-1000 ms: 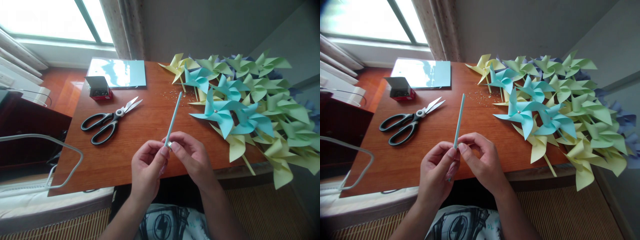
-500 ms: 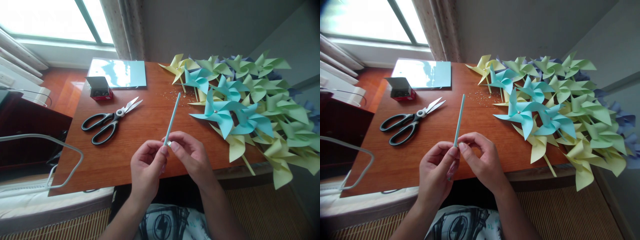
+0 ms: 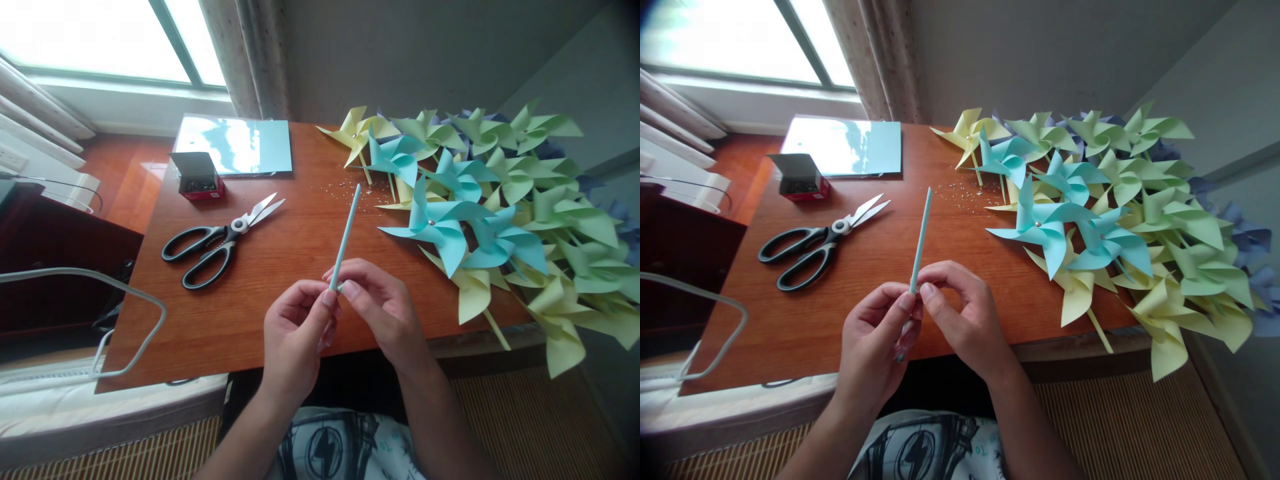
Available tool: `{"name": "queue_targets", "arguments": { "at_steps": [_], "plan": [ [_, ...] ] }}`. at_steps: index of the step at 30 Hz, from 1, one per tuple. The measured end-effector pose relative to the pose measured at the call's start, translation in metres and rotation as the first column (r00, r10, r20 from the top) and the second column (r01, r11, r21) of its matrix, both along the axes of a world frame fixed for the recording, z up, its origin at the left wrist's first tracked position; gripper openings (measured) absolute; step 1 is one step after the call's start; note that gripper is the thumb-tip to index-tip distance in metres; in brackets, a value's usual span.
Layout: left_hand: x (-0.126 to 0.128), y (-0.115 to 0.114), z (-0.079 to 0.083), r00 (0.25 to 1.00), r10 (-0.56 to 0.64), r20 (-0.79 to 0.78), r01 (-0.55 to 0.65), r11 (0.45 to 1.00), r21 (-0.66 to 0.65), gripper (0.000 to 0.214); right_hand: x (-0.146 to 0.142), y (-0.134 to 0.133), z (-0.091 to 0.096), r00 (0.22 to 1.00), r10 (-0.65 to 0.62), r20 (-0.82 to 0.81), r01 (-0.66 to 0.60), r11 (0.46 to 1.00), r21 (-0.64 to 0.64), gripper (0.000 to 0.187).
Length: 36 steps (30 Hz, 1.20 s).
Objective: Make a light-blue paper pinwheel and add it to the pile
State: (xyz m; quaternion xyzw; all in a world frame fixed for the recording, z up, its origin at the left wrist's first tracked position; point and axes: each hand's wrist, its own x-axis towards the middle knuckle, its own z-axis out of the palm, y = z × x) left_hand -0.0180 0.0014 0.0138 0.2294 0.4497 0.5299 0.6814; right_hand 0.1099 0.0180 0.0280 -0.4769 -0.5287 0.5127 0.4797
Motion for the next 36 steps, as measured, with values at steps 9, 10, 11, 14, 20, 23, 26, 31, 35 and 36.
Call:
{"name": "queue_targets", "arguments": {
  "at_steps": [9,10,11,14,20,23,26,31,35,36],
  "plan": [
    [-0.0001,-0.0032,-0.0048,0.987,0.010,-0.163,-0.001,0.998,0.056,0.019,0.0009,0.0009,-0.0009,1.000,-0.007,0.015,0.007,1.000,0.028,0.018],
    [0.0002,-0.0034,-0.0050,0.984,0.016,-0.176,-0.006,0.998,0.059,0.020,0.0007,0.0012,-0.0004,1.000,-0.007,0.021,0.007,0.999,0.032,0.018],
    [0.0006,-0.0035,-0.0050,0.982,0.020,-0.187,-0.009,0.998,0.061,0.020,0.0006,0.0015,0.0001,1.000,-0.011,0.027,0.010,0.999,0.035,0.018],
    [0.0015,-0.0033,-0.0050,0.979,0.023,-0.205,-0.008,0.998,0.070,0.021,0.0003,0.0024,0.0007,0.998,-0.028,0.050,0.026,0.999,0.036,0.018],
    [0.0018,-0.0026,-0.0052,0.971,0.002,-0.240,0.020,0.996,0.088,0.021,0.0004,0.0027,-0.0017,0.993,-0.085,0.084,0.080,0.995,0.057,0.014],
    [0.0010,-0.0016,-0.0026,0.962,-0.021,-0.272,0.048,0.994,0.095,0.020,-0.0005,0.0026,-0.0022,0.990,-0.104,0.098,0.097,0.993,0.070,0.013],
    [0.0003,-0.0006,-0.0002,0.949,-0.020,-0.313,0.049,0.995,0.085,0.021,-0.0021,0.0023,-0.0031,0.985,-0.121,0.123,0.112,0.990,0.082,0.014],
    [0.0001,-0.0014,-0.0030,0.957,0.017,-0.291,0.005,0.997,0.075,0.021,-0.0026,0.0001,-0.0051,0.989,-0.103,0.102,0.096,0.993,0.070,0.015],
    [-0.0010,-0.0029,-0.0072,0.966,0.029,-0.257,-0.010,0.997,0.072,0.020,0.0005,-0.0028,-0.0034,0.997,-0.032,0.068,0.029,0.999,0.040,0.015],
    [-0.0016,-0.0031,-0.0080,0.968,0.028,-0.251,-0.010,0.997,0.076,0.019,0.0013,-0.0036,-0.0031,0.998,-0.019,0.059,0.017,0.999,0.037,0.014]
  ]
}}
